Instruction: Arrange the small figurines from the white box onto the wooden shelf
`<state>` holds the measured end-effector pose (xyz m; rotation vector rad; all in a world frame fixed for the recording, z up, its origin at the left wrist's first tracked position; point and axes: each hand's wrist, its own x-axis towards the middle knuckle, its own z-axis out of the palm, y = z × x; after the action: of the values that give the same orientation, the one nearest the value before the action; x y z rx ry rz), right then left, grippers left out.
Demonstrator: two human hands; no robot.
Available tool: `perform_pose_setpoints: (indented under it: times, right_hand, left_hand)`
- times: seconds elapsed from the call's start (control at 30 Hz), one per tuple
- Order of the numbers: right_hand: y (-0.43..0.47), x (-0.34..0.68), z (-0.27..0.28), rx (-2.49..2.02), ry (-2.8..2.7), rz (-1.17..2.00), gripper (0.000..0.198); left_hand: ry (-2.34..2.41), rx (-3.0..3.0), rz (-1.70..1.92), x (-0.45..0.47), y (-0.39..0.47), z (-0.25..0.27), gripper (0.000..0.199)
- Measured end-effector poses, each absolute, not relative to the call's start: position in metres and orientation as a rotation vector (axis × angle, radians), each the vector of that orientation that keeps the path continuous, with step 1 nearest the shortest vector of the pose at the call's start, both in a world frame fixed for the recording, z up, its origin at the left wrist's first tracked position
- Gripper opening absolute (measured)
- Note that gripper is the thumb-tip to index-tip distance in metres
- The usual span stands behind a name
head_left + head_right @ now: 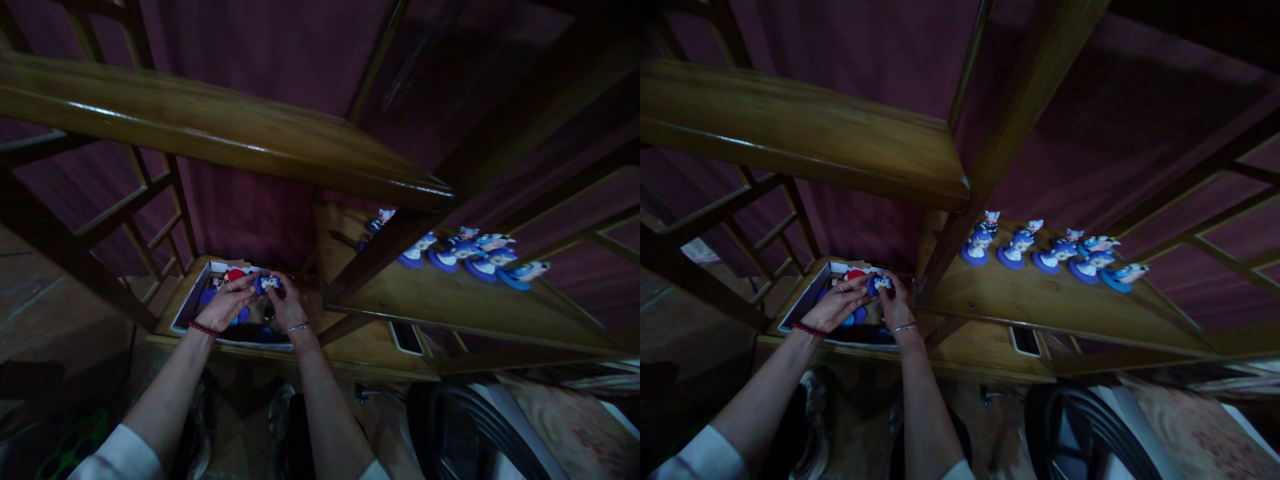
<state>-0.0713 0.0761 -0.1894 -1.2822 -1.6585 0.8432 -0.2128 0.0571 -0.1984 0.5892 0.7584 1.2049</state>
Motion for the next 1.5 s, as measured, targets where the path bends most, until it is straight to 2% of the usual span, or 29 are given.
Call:
perform_pose_setpoints:
  times: [0.3,1.1,1.5]
  right_hand:
    - [0.0736,-0.0694,-0.1868,-1.190,-1.805,0.686,0.028]
    - [0.0724,-0.0639,-0.1844,-0.957,-2.016,0.709,0.026]
    - [0.0714,-0.0670,-0.1859,-1.026,-1.990,0.677,0.025]
  left_hand:
    - [0.791,0.562,1.200,-0.2122,0.0574,-0.1995,0.035]
    - [0.846,0.478,1.118,-0.2160,0.0562,-0.2042,0.005]
    - [0.821,0.482,1.145,-0.2154,0.0589,-0.2082,0.010]
